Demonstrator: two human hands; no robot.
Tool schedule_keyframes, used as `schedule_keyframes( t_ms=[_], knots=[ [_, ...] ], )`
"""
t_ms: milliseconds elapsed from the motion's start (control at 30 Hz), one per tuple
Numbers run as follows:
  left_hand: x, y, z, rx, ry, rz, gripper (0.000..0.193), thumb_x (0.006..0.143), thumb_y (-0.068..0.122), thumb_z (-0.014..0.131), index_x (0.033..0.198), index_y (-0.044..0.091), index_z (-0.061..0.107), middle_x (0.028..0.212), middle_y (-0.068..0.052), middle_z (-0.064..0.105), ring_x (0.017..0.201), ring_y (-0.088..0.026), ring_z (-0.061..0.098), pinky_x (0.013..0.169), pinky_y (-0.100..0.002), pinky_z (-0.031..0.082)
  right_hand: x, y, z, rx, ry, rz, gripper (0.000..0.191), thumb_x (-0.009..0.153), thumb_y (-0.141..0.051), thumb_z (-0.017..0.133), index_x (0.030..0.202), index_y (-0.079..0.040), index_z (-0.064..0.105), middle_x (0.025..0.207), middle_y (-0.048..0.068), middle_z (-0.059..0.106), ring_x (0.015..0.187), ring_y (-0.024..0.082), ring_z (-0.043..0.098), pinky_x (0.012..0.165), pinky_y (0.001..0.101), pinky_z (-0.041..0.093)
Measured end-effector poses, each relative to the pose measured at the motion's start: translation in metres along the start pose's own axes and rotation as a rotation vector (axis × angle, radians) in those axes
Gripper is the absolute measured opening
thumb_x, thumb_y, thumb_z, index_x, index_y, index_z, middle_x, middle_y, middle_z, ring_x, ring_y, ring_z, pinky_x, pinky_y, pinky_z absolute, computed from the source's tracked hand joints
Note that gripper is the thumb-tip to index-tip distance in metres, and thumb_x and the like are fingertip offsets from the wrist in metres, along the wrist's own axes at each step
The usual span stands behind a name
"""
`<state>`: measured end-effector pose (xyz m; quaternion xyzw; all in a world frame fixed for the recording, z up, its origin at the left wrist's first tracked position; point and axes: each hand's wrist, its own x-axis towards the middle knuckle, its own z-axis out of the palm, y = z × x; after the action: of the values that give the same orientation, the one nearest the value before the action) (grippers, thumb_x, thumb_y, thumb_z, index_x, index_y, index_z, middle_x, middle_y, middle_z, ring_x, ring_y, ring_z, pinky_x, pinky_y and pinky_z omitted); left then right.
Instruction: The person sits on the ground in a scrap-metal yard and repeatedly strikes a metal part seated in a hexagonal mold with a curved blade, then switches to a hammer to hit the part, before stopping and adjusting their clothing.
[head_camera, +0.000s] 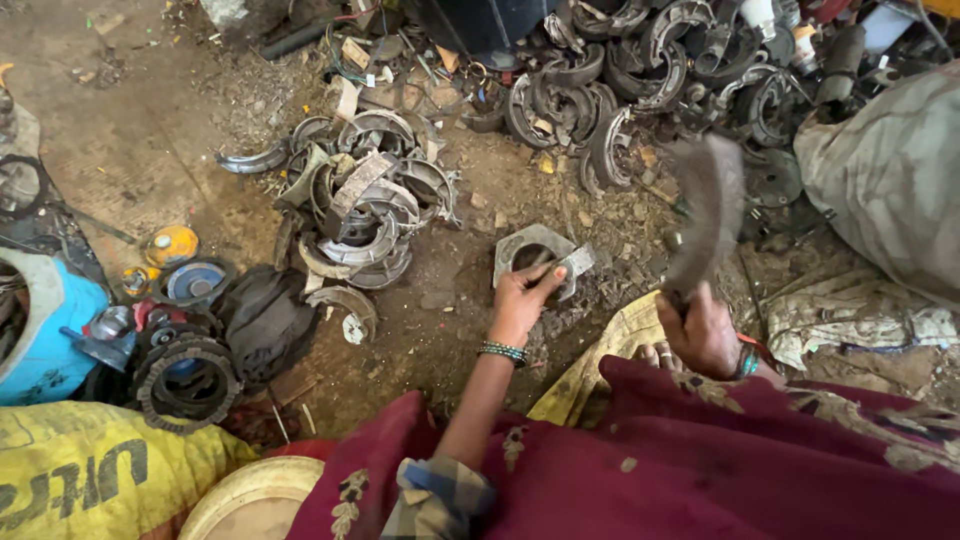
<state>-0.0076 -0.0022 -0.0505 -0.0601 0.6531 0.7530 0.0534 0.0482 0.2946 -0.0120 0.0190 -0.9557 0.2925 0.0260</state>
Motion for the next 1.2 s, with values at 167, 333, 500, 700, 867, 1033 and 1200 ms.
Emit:
schedule_keyframes(
  t_ms=[167,333,500,700,867,1033,1200],
  knots=[
    [-0.002,-0.003,0.008,-0.124,0.006,-0.047,0.038,0.088,0.027,0.082,0.111,-0.002,0.080,0.096,-0.002,0.078,0.081,-0.004,0.064,0.076,-0.024,0.052,0.015,0.011,0.029,-0.370,-0.470,0.209,0.025,0.103,-0.031,0.048,0.113,-0.009,0.053,0.076,0.025,0.072,0.067,0.045,0.070,0.058,0.0569,0.052],
    [0.001,-0.004,0.009,-0.168,0.045,-0.060,0.032,0.088,0.025,0.083,0.105,-0.002,0.080,0.094,0.000,0.078,0.078,-0.004,0.065,0.072,-0.022,0.053,0.013,0.017,0.017,-0.724,-0.415,-0.488,0.024,0.095,-0.017,0.051,0.113,-0.002,0.050,0.083,0.023,0.070,0.055,0.034,0.068,0.043,0.0487,0.052],
    [0.001,-0.004,0.004,-0.268,0.058,-0.097,0.030,0.089,0.027,0.081,0.103,0.000,0.080,0.090,0.000,0.077,0.076,-0.005,0.066,0.071,-0.023,0.053,-0.008,0.016,-0.006,0.165,0.161,-0.071,0.026,0.100,-0.023,0.065,0.114,-0.006,0.051,0.078,0.016,0.067,0.061,0.031,0.063,0.049,0.0432,0.051],
    [-0.001,-0.006,0.000,-0.216,0.054,-0.066,0.031,0.091,0.025,0.082,0.102,-0.004,0.082,0.090,-0.001,0.079,0.076,-0.006,0.066,0.071,-0.023,0.052,0.003,0.057,0.034,-0.147,-0.242,-0.159,0.029,0.098,-0.028,0.062,0.120,-0.011,0.052,0.073,0.019,0.069,0.063,0.038,0.069,0.054,0.0514,0.054],
    [0.004,-0.010,-0.005,-0.282,0.083,-0.089,0.032,0.089,0.025,0.083,0.109,0.000,0.081,0.093,0.002,0.076,0.078,-0.004,0.061,0.070,-0.023,0.048,0.012,0.045,0.025,-0.366,-0.321,0.032,0.061,0.095,-0.034,0.058,0.140,0.000,0.035,0.066,0.021,0.068,0.058,0.042,0.069,0.050,0.0548,0.054],
    [0.005,-0.016,-0.002,-0.254,0.054,-0.126,0.033,0.089,0.027,0.081,0.108,0.000,0.080,0.093,0.000,0.077,0.076,-0.004,0.064,0.069,-0.022,0.052,-0.005,-0.013,-0.042,0.086,0.206,-0.095,0.024,0.106,-0.026,0.059,0.123,-0.011,0.053,0.076,0.018,0.068,0.063,0.031,0.068,0.056,0.0488,0.053],
    [0.001,-0.016,-0.003,-0.249,0.064,-0.197,0.033,0.088,0.027,0.081,0.106,-0.001,0.080,0.088,-0.001,0.076,0.072,-0.008,0.064,0.061,-0.026,0.053,-0.004,-0.005,-0.001,0.363,-0.063,-0.089,0.027,0.110,-0.025,0.060,0.128,-0.011,0.047,0.081,0.019,0.061,0.068,0.028,0.060,0.054,0.0447,0.050]
  ],
)
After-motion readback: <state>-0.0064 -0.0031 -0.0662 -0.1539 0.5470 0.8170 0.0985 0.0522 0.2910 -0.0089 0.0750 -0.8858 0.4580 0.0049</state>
